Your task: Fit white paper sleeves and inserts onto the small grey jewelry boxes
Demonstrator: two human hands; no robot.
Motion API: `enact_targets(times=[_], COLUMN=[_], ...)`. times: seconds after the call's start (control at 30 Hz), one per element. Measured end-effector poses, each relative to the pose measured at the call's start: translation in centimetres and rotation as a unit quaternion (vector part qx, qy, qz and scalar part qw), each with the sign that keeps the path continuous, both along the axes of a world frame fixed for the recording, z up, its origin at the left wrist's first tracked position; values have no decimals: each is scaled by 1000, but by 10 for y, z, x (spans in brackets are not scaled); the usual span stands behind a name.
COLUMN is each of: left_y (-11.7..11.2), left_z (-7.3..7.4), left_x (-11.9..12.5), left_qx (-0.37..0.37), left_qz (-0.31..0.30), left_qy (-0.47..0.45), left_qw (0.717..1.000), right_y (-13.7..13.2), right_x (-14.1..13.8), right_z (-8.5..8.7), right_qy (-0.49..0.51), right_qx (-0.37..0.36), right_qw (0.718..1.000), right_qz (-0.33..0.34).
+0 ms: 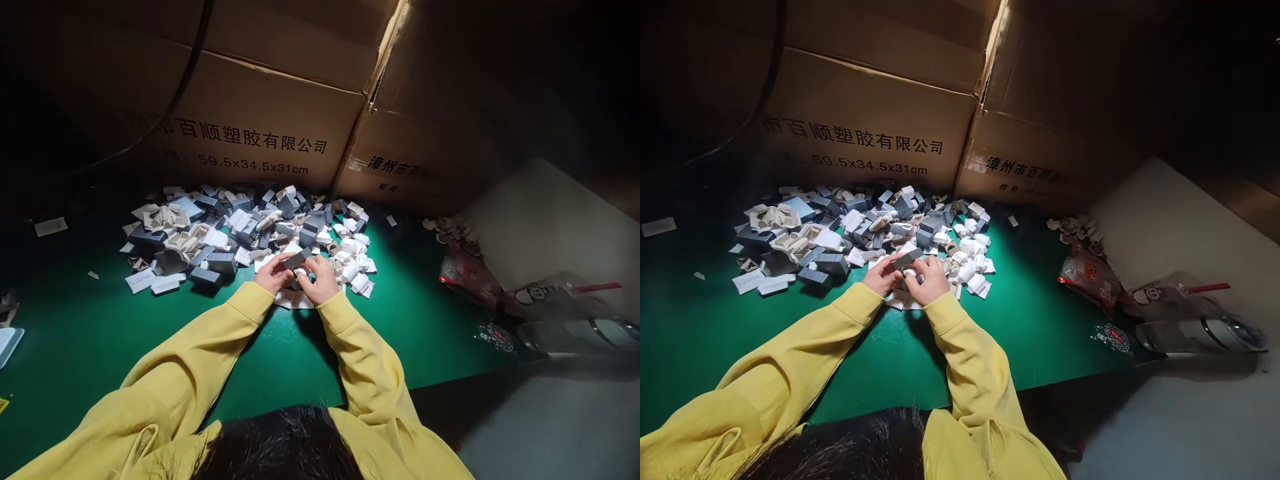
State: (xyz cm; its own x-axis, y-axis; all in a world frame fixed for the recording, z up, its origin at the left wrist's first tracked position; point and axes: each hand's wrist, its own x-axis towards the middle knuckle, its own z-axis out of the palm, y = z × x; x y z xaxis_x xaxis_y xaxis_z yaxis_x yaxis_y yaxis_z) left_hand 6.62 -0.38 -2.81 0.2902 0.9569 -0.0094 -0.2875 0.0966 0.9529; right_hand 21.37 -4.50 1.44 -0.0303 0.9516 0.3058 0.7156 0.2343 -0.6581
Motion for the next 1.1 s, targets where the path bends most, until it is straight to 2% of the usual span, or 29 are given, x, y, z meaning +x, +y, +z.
enact_targets(times=[0.13, 0.23, 0.37, 0.5, 0.73, 0.93, 1.1], left_y=[-1, 1, 1, 1, -2, -3, -1], left_z=[-1, -5, -9, -9, 0, 4, 1], left_x=[-1, -2, -3, -4, -4, -5, -8], left_qx=[14, -6, -22, -30, -32, -62, -59], left_qz=[0, -1, 6, 5, 14, 26, 25], left_qy=[10, 5, -6, -11, 7, 30, 31], left_qw=[1000, 1000, 1000, 999, 999, 997, 997], right_y=[0, -1, -3, -6, -13, -10, -8], right_x=[-4, -8, -10, -11, -24, -24, -21], right_z=[-1, -3, -7, -12, -6, -10, -15], right_qy=[15, 13, -49, -135, -190, -149, -119], right_qx=[-3, -2, 29, 36, -7, -78, -109], right_qw=[1000, 1000, 997, 989, 978, 985, 986], right_qz=[-2, -24, -52, -52, -84, 30, 47])
